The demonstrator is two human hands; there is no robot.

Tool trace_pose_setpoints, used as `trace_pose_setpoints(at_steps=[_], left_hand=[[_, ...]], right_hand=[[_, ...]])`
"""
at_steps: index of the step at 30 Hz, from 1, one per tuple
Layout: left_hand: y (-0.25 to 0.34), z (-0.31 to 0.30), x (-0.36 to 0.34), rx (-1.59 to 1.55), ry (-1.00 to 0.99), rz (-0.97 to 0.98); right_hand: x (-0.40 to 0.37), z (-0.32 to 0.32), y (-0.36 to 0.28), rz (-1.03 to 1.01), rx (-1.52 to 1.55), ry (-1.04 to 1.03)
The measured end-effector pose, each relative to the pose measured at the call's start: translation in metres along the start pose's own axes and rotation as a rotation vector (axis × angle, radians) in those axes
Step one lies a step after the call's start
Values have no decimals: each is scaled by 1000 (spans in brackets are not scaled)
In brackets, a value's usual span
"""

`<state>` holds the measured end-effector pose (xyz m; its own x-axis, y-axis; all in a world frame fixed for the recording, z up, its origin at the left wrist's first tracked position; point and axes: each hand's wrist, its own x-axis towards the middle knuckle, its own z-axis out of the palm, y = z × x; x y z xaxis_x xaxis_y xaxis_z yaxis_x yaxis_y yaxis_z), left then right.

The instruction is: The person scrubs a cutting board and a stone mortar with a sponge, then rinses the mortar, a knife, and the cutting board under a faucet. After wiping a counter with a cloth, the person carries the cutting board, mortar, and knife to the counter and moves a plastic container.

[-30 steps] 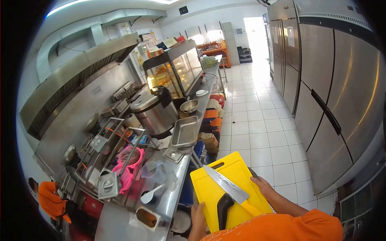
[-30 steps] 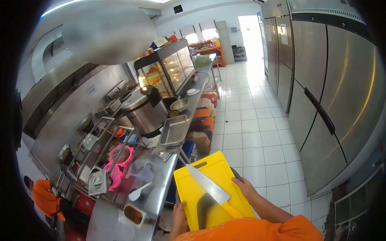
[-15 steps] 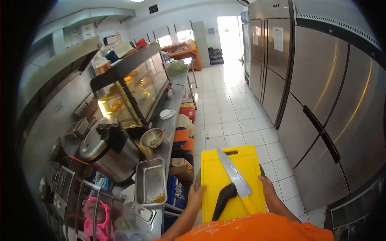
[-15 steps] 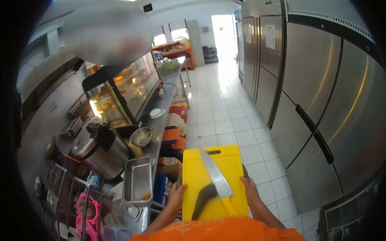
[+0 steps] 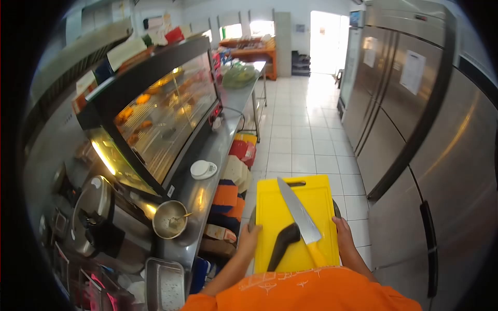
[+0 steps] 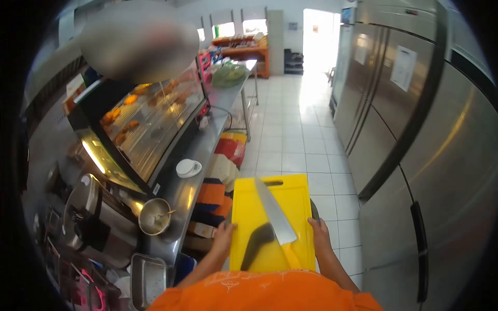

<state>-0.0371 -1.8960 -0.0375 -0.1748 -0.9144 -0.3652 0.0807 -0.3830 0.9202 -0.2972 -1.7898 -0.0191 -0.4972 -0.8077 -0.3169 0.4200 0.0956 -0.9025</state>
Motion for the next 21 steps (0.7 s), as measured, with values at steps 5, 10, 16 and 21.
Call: trace_pose_setpoints(at_steps=[5, 10, 16, 21], left_hand=[[49, 20, 130, -27, -9, 75], [103, 73, 274, 9, -41, 129], [136, 144, 430, 100, -154, 173], [204, 198, 506, 281, -40, 191]], right_hand=[[127, 34, 7, 73, 31, -2], [259, 64, -39, -24, 3, 105], [393, 77, -102, -64, 26, 170], [527, 104, -164, -122, -172, 100]])
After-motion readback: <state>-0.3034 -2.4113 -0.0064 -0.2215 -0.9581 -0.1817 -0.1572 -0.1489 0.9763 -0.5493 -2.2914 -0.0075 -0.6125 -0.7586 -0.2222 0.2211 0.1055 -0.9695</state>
